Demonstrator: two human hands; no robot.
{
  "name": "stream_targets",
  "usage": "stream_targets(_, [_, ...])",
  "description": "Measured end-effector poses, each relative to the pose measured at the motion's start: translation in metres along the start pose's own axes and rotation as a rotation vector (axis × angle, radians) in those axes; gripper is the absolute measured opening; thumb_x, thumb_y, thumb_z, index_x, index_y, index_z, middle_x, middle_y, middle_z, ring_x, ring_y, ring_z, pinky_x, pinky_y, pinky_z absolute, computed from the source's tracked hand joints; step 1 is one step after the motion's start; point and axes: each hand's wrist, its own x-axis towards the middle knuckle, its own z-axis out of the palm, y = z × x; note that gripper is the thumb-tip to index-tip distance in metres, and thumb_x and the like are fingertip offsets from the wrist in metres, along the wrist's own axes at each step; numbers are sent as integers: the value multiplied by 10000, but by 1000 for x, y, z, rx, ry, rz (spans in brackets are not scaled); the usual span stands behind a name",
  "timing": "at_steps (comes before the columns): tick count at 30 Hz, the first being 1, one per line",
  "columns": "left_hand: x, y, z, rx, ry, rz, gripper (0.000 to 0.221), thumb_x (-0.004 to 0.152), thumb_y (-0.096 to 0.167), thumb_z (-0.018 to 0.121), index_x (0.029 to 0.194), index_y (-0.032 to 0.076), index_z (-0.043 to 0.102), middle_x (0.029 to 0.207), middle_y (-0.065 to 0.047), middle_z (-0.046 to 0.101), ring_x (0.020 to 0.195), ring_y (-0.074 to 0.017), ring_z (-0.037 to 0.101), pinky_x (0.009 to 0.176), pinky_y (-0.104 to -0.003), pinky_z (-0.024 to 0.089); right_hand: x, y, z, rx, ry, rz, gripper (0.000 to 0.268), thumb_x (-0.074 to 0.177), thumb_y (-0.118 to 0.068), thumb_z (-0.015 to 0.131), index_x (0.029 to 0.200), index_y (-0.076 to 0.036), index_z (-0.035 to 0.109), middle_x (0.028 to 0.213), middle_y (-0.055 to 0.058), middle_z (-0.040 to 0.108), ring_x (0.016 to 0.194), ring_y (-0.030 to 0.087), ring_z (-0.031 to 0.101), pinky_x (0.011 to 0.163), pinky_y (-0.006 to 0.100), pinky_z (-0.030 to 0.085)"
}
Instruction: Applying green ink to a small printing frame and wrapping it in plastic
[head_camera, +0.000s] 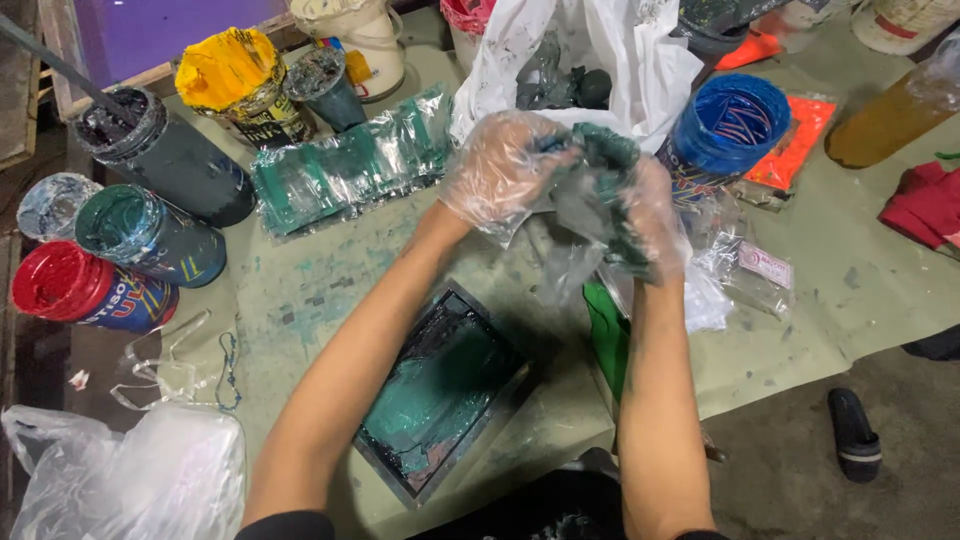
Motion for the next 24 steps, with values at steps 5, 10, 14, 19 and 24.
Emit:
stream_targets(5, [-3,-9,-3,-334,155,-151,391,939,311,711,1210,31,674,1001,-131,815,753,-174,858,554,-210,728,-11,-40,15,-154,-27,-2,480,854,-225,820,1263,-27,664,1199,68,701,1112,164,649,1016,326,543])
stream_targets(10, [-6,-4,-29,-401,370,-31,236,986,234,661,970,16,750,871,-133,804,501,-156,749,357,-184,615,-13,-26,4,-237,4,14,266,898,-238,807,1084,-76,708,1023,-1,694,956,86,604,857,263,520])
stream_targets(14, [-11,-33,-39,-83,598,47,261,988,308,646,1010,84,777,898,-70,782,663,-157,704,533,-302,567,-14,-17,-5,-307,-11,8,225,906,-281,820,986,-103,708,914,-50,633,882,58,525,736,258,462])
stream_targets(19, [-10,-46,-52,-32,749,-61,353,929,398,691,775,81,727,715,-56,742,569,-159,707,461,-291,574,-17,-22,-14,-283,-65,113,158,912,-217,817,954,-104,714,921,-53,663,881,51,569,756,247,496])
stream_targets(24, [-27,-72,-78,37,838,-122,287,916,355,742,919,68,764,824,-92,757,693,-212,745,556,-324,635,-24,-34,-21,-206,-123,271,184,887,-186,803,983,-49,726,939,6,720,854,90,646,712,251,555])
